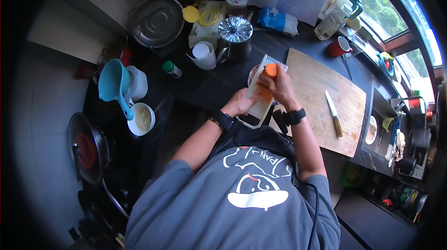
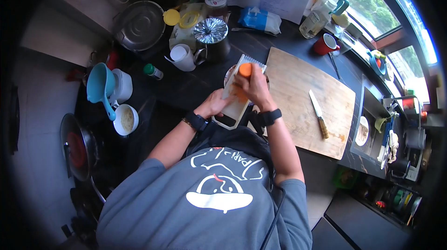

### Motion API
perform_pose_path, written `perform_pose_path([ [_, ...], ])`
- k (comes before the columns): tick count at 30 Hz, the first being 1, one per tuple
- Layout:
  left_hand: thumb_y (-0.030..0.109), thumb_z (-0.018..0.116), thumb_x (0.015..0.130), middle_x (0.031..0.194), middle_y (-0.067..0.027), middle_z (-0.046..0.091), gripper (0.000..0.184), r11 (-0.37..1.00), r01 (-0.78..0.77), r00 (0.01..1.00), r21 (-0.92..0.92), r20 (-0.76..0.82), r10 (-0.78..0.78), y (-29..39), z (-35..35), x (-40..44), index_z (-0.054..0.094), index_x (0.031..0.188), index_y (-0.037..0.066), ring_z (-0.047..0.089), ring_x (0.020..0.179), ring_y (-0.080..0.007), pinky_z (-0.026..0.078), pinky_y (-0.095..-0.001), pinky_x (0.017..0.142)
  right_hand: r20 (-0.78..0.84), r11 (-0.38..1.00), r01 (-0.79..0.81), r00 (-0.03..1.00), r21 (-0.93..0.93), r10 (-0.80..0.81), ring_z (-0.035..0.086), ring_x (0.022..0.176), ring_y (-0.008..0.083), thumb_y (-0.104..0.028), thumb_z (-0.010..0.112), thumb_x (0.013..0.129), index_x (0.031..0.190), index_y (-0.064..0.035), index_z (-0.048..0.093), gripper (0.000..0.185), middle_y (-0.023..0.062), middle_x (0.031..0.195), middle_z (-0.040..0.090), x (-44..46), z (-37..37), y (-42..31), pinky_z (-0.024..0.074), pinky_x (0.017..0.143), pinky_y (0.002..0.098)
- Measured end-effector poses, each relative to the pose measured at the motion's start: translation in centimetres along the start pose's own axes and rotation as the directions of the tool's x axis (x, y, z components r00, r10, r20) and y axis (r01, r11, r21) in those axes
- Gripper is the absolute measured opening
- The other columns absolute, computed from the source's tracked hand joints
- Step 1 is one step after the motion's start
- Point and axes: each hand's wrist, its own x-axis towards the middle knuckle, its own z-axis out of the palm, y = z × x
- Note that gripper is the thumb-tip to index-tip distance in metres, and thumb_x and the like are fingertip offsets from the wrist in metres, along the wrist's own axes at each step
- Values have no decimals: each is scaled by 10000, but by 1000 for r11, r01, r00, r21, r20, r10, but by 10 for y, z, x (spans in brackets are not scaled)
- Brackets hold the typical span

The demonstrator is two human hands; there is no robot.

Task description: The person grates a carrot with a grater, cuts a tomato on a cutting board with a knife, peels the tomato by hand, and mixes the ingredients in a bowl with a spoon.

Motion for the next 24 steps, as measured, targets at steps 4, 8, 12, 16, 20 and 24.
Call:
perform_pose_path([
  [4,412,576,901,921,-104,670,452,1000,-3,1000,-9,23,3,8,-3,-6,609,1131,24,667,738,-188,552,-281,472,20,983,-88,996,163,86,629,817,412,-186,707,807,1047,-6,463,386,244,873,619,1,-8,-5,502,730,442],
  [8,405,581,900,918,-105,670,443,999,-25,1000,-27,4,25,2,3,-1,611,1123,23,667,731,-183,553,-281,473,29,984,178,984,-11,-178,619,824,441,-186,700,812,1043,-12,470,371,240,861,617,-17,2,3,498,732,441],
  [12,437,582,892,914,-105,670,473,1000,-8,1000,-21,5,8,-1,2,-3,612,1115,20,667,724,-185,555,-284,475,-10,993,-97,995,68,98,626,828,430,-193,704,810,1023,0,468,372,247,894,619,5,-8,-9,509,726,434],
  [16,462,571,890,910,-103,669,497,1000,-23,1000,-4,15,23,8,1,-6,613,1111,19,664,711,-186,554,-283,478,96,998,-29,995,55,24,612,880,439,-183,711,795,1064,8,472,407,249,886,613,-11,-3,-5,487,763,445],
  [20,463,566,891,906,-98,668,495,1000,-11,1000,-26,14,11,8,1,-6,615,1112,24,661,721,-181,552,-278,484,93,993,114,989,-20,-112,586,929,452,-184,696,798,1078,18,473,411,274,937,600,-16,-1,-8,475,796,442],
  [24,455,568,890,917,-93,668,481,998,-46,999,-50,-6,46,7,-4,-1,617,1119,35,659,740,-177,548,-275,484,107,996,-83,991,32,79,566,962,456,-147,673,800,1086,29,471,392,282,1018,571,-8,-1,-19,468,824,441],
])
